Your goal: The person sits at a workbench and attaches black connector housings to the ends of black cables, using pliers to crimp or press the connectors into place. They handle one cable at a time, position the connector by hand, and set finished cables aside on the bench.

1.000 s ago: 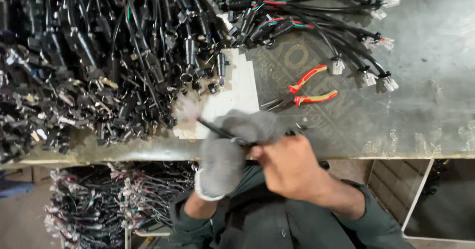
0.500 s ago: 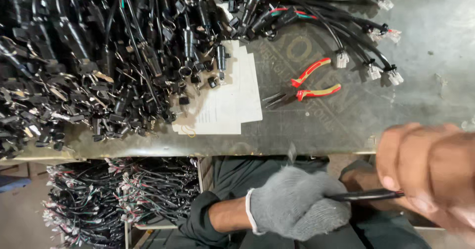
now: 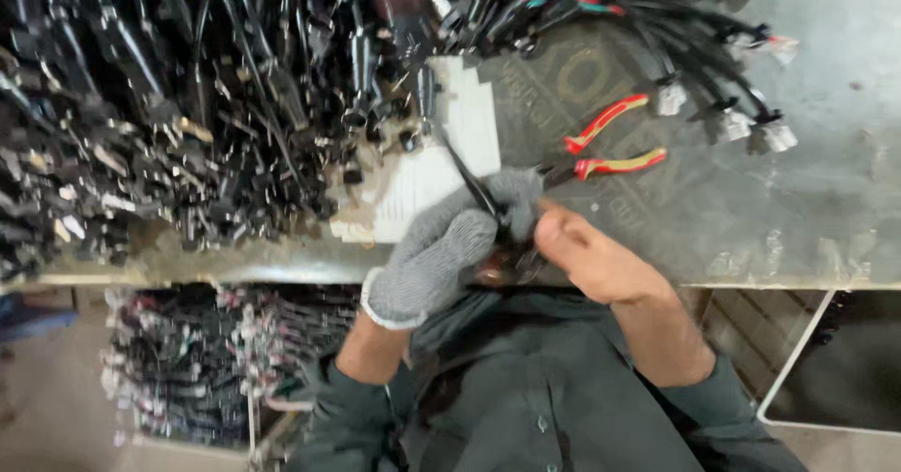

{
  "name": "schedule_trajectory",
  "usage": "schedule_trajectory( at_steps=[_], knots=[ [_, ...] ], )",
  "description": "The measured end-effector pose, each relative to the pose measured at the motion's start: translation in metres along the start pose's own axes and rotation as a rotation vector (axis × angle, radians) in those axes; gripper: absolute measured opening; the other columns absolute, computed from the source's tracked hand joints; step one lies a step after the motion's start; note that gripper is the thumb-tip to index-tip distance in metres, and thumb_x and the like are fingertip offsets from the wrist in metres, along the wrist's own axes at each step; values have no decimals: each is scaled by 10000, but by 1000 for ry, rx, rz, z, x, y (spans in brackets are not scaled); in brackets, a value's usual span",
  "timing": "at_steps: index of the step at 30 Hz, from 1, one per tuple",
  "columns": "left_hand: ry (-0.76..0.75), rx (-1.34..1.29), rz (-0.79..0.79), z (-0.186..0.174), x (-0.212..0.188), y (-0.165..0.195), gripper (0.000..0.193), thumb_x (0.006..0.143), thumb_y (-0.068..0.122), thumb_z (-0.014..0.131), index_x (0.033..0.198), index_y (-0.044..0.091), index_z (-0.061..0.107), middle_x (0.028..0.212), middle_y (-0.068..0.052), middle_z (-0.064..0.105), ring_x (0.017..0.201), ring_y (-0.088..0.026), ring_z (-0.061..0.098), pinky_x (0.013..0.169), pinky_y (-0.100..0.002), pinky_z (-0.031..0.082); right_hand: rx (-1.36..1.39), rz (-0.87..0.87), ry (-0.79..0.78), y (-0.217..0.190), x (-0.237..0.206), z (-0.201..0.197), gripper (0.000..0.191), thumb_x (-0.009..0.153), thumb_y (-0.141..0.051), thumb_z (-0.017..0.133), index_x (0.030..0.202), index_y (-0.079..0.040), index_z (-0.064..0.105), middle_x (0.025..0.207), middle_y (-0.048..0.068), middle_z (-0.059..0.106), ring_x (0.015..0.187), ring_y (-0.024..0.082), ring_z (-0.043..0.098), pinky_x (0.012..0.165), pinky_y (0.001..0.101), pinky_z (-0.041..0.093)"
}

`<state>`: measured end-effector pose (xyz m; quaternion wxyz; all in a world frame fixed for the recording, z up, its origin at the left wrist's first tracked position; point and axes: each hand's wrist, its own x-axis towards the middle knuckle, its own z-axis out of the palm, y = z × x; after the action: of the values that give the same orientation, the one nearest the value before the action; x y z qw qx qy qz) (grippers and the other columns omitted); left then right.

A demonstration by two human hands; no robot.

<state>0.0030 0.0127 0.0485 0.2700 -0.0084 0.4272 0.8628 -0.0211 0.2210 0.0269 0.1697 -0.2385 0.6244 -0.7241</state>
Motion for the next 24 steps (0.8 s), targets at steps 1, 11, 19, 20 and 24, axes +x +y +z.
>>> schedule_trajectory(
  at_steps=[1,11,19,20,24],
  knots=[
    [41,355,203,1,3,7,324,1015,231,647,1288,58,655,1115,-26,691,1154,-153,588,1051,-338,479,260,335,-31,11,-15,4,529,1105,-390,511,1480,-18,489,1317,57,636,1195,135,572,1028,302,469],
    [383,524,437,13,-2,-42,463,868,90,819,1266,58,584,1191,-56,583,1050,-106,617,826,-265,588,-428,18,172,26,-32,-7,340,996,-189,638,1289,-24,590,1100,97,611,1074,212,557,1004,383,437],
    [423,885,102,14,3,-14,706,791,200,890,1398,31,572,1080,-110,733,937,-110,694,819,-282,591,-603,-81,106,19,-35,-5,347,979,-116,636,1298,9,578,1007,165,597,884,324,589,789,396,495],
    [342,912,162,11,4,-12,656,833,185,860,1400,20,575,1178,-119,719,1016,-142,700,883,-308,587,-582,-113,117,19,-36,-4,344,994,-119,627,1303,18,558,1002,171,598,853,322,590,768,391,494],
    [112,1442,298,-3,5,-15,494,794,112,787,1272,49,678,1279,-164,700,1110,-368,645,955,-445,510,-543,-38,190,17,-41,0,323,1031,-142,598,1287,50,556,845,132,535,689,254,535,661,360,456]
  ],
)
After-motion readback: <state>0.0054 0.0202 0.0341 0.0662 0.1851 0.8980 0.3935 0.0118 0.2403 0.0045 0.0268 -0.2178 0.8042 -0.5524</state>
